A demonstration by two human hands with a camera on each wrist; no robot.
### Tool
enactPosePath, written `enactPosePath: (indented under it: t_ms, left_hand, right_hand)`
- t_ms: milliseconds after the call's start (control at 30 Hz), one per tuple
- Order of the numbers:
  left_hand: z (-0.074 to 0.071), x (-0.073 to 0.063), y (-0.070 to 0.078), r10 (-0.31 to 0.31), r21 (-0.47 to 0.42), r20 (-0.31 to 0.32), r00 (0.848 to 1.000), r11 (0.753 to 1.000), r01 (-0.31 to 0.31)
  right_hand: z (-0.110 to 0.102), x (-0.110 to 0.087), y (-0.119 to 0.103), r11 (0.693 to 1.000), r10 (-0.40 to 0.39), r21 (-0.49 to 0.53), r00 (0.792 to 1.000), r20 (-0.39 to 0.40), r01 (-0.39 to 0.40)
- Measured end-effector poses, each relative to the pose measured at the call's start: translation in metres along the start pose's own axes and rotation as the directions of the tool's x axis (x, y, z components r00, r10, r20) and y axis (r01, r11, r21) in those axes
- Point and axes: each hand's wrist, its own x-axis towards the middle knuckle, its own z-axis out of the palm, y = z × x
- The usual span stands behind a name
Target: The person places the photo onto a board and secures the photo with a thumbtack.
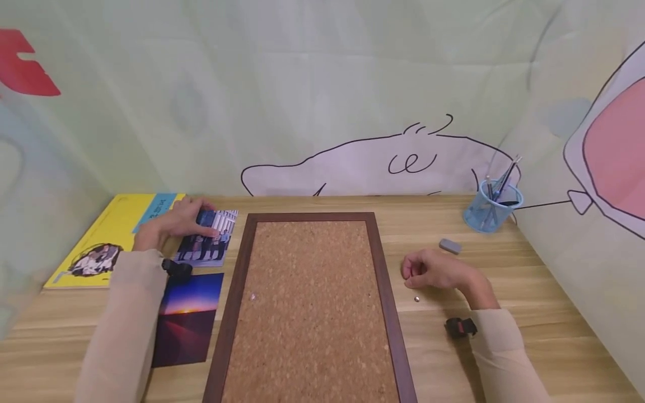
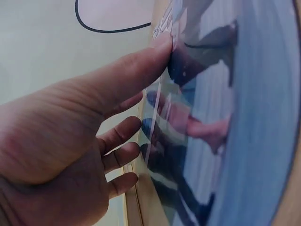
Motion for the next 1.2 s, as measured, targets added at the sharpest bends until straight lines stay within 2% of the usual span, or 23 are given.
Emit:
enactPosePath:
  t_ms: [133, 400, 700, 800, 900, 1067, 1200]
  left_hand:
    - [0.001, 0.000, -0.001, -0.029, -0.004, 0.010, 1.000, 1.000, 0.029]
    - [0.002, 0.001, 0.001, -0.046, 0.015, -0.002, 0.999, 0.999, 0.046]
    - [0.004, 0.005, 0.003, -0.034, 0.065, -0.009, 0.999, 0.997, 0.034]
    - [0.001, 0.004, 0.004, -0.008, 0.103, -0.027, 1.000, 0.995, 0.011]
    - [-0.003, 0.001, 0.003, 0.040, 0.099, -0.030, 0.999, 0.994, -0.037]
    - [-0.013, -0.005, 0.003, 0.085, 0.010, -0.008, 0.996, 0.996, -0.085]
    - [-0.027, -0.010, 0.009, 0.126, -0.017, -0.040, 0.991, 0.992, -0.127]
  right_hand:
    - [0.000, 0.000, 0.000, 1.000, 0.001, 0.016, 1.000, 0.001, -0.001]
    - [-0.001, -0.003, 0.001, 1.000, 0.014, 0.000, 1.000, -0.004, -0.014]
    - [-0.001, -0.006, 0.002, 1.000, -0.005, 0.003, 1.000, -0.003, 0.005]
    - [0.000, -0.004, 0.001, 1.000, -0.017, 0.007, 1.000, 0.000, 0.017]
    - [0.002, -0.002, 0.002, 1.000, -0.015, 0.013, 1.000, 0.006, 0.015]
    - [0.002, 0.001, 0.003, 0.999, 0.006, 0.050, 1.000, 0.017, -0.007]
    - [-0.002, -0.001, 0.005, 0.998, 0.019, 0.064, 1.000, -0.010, -0.018]
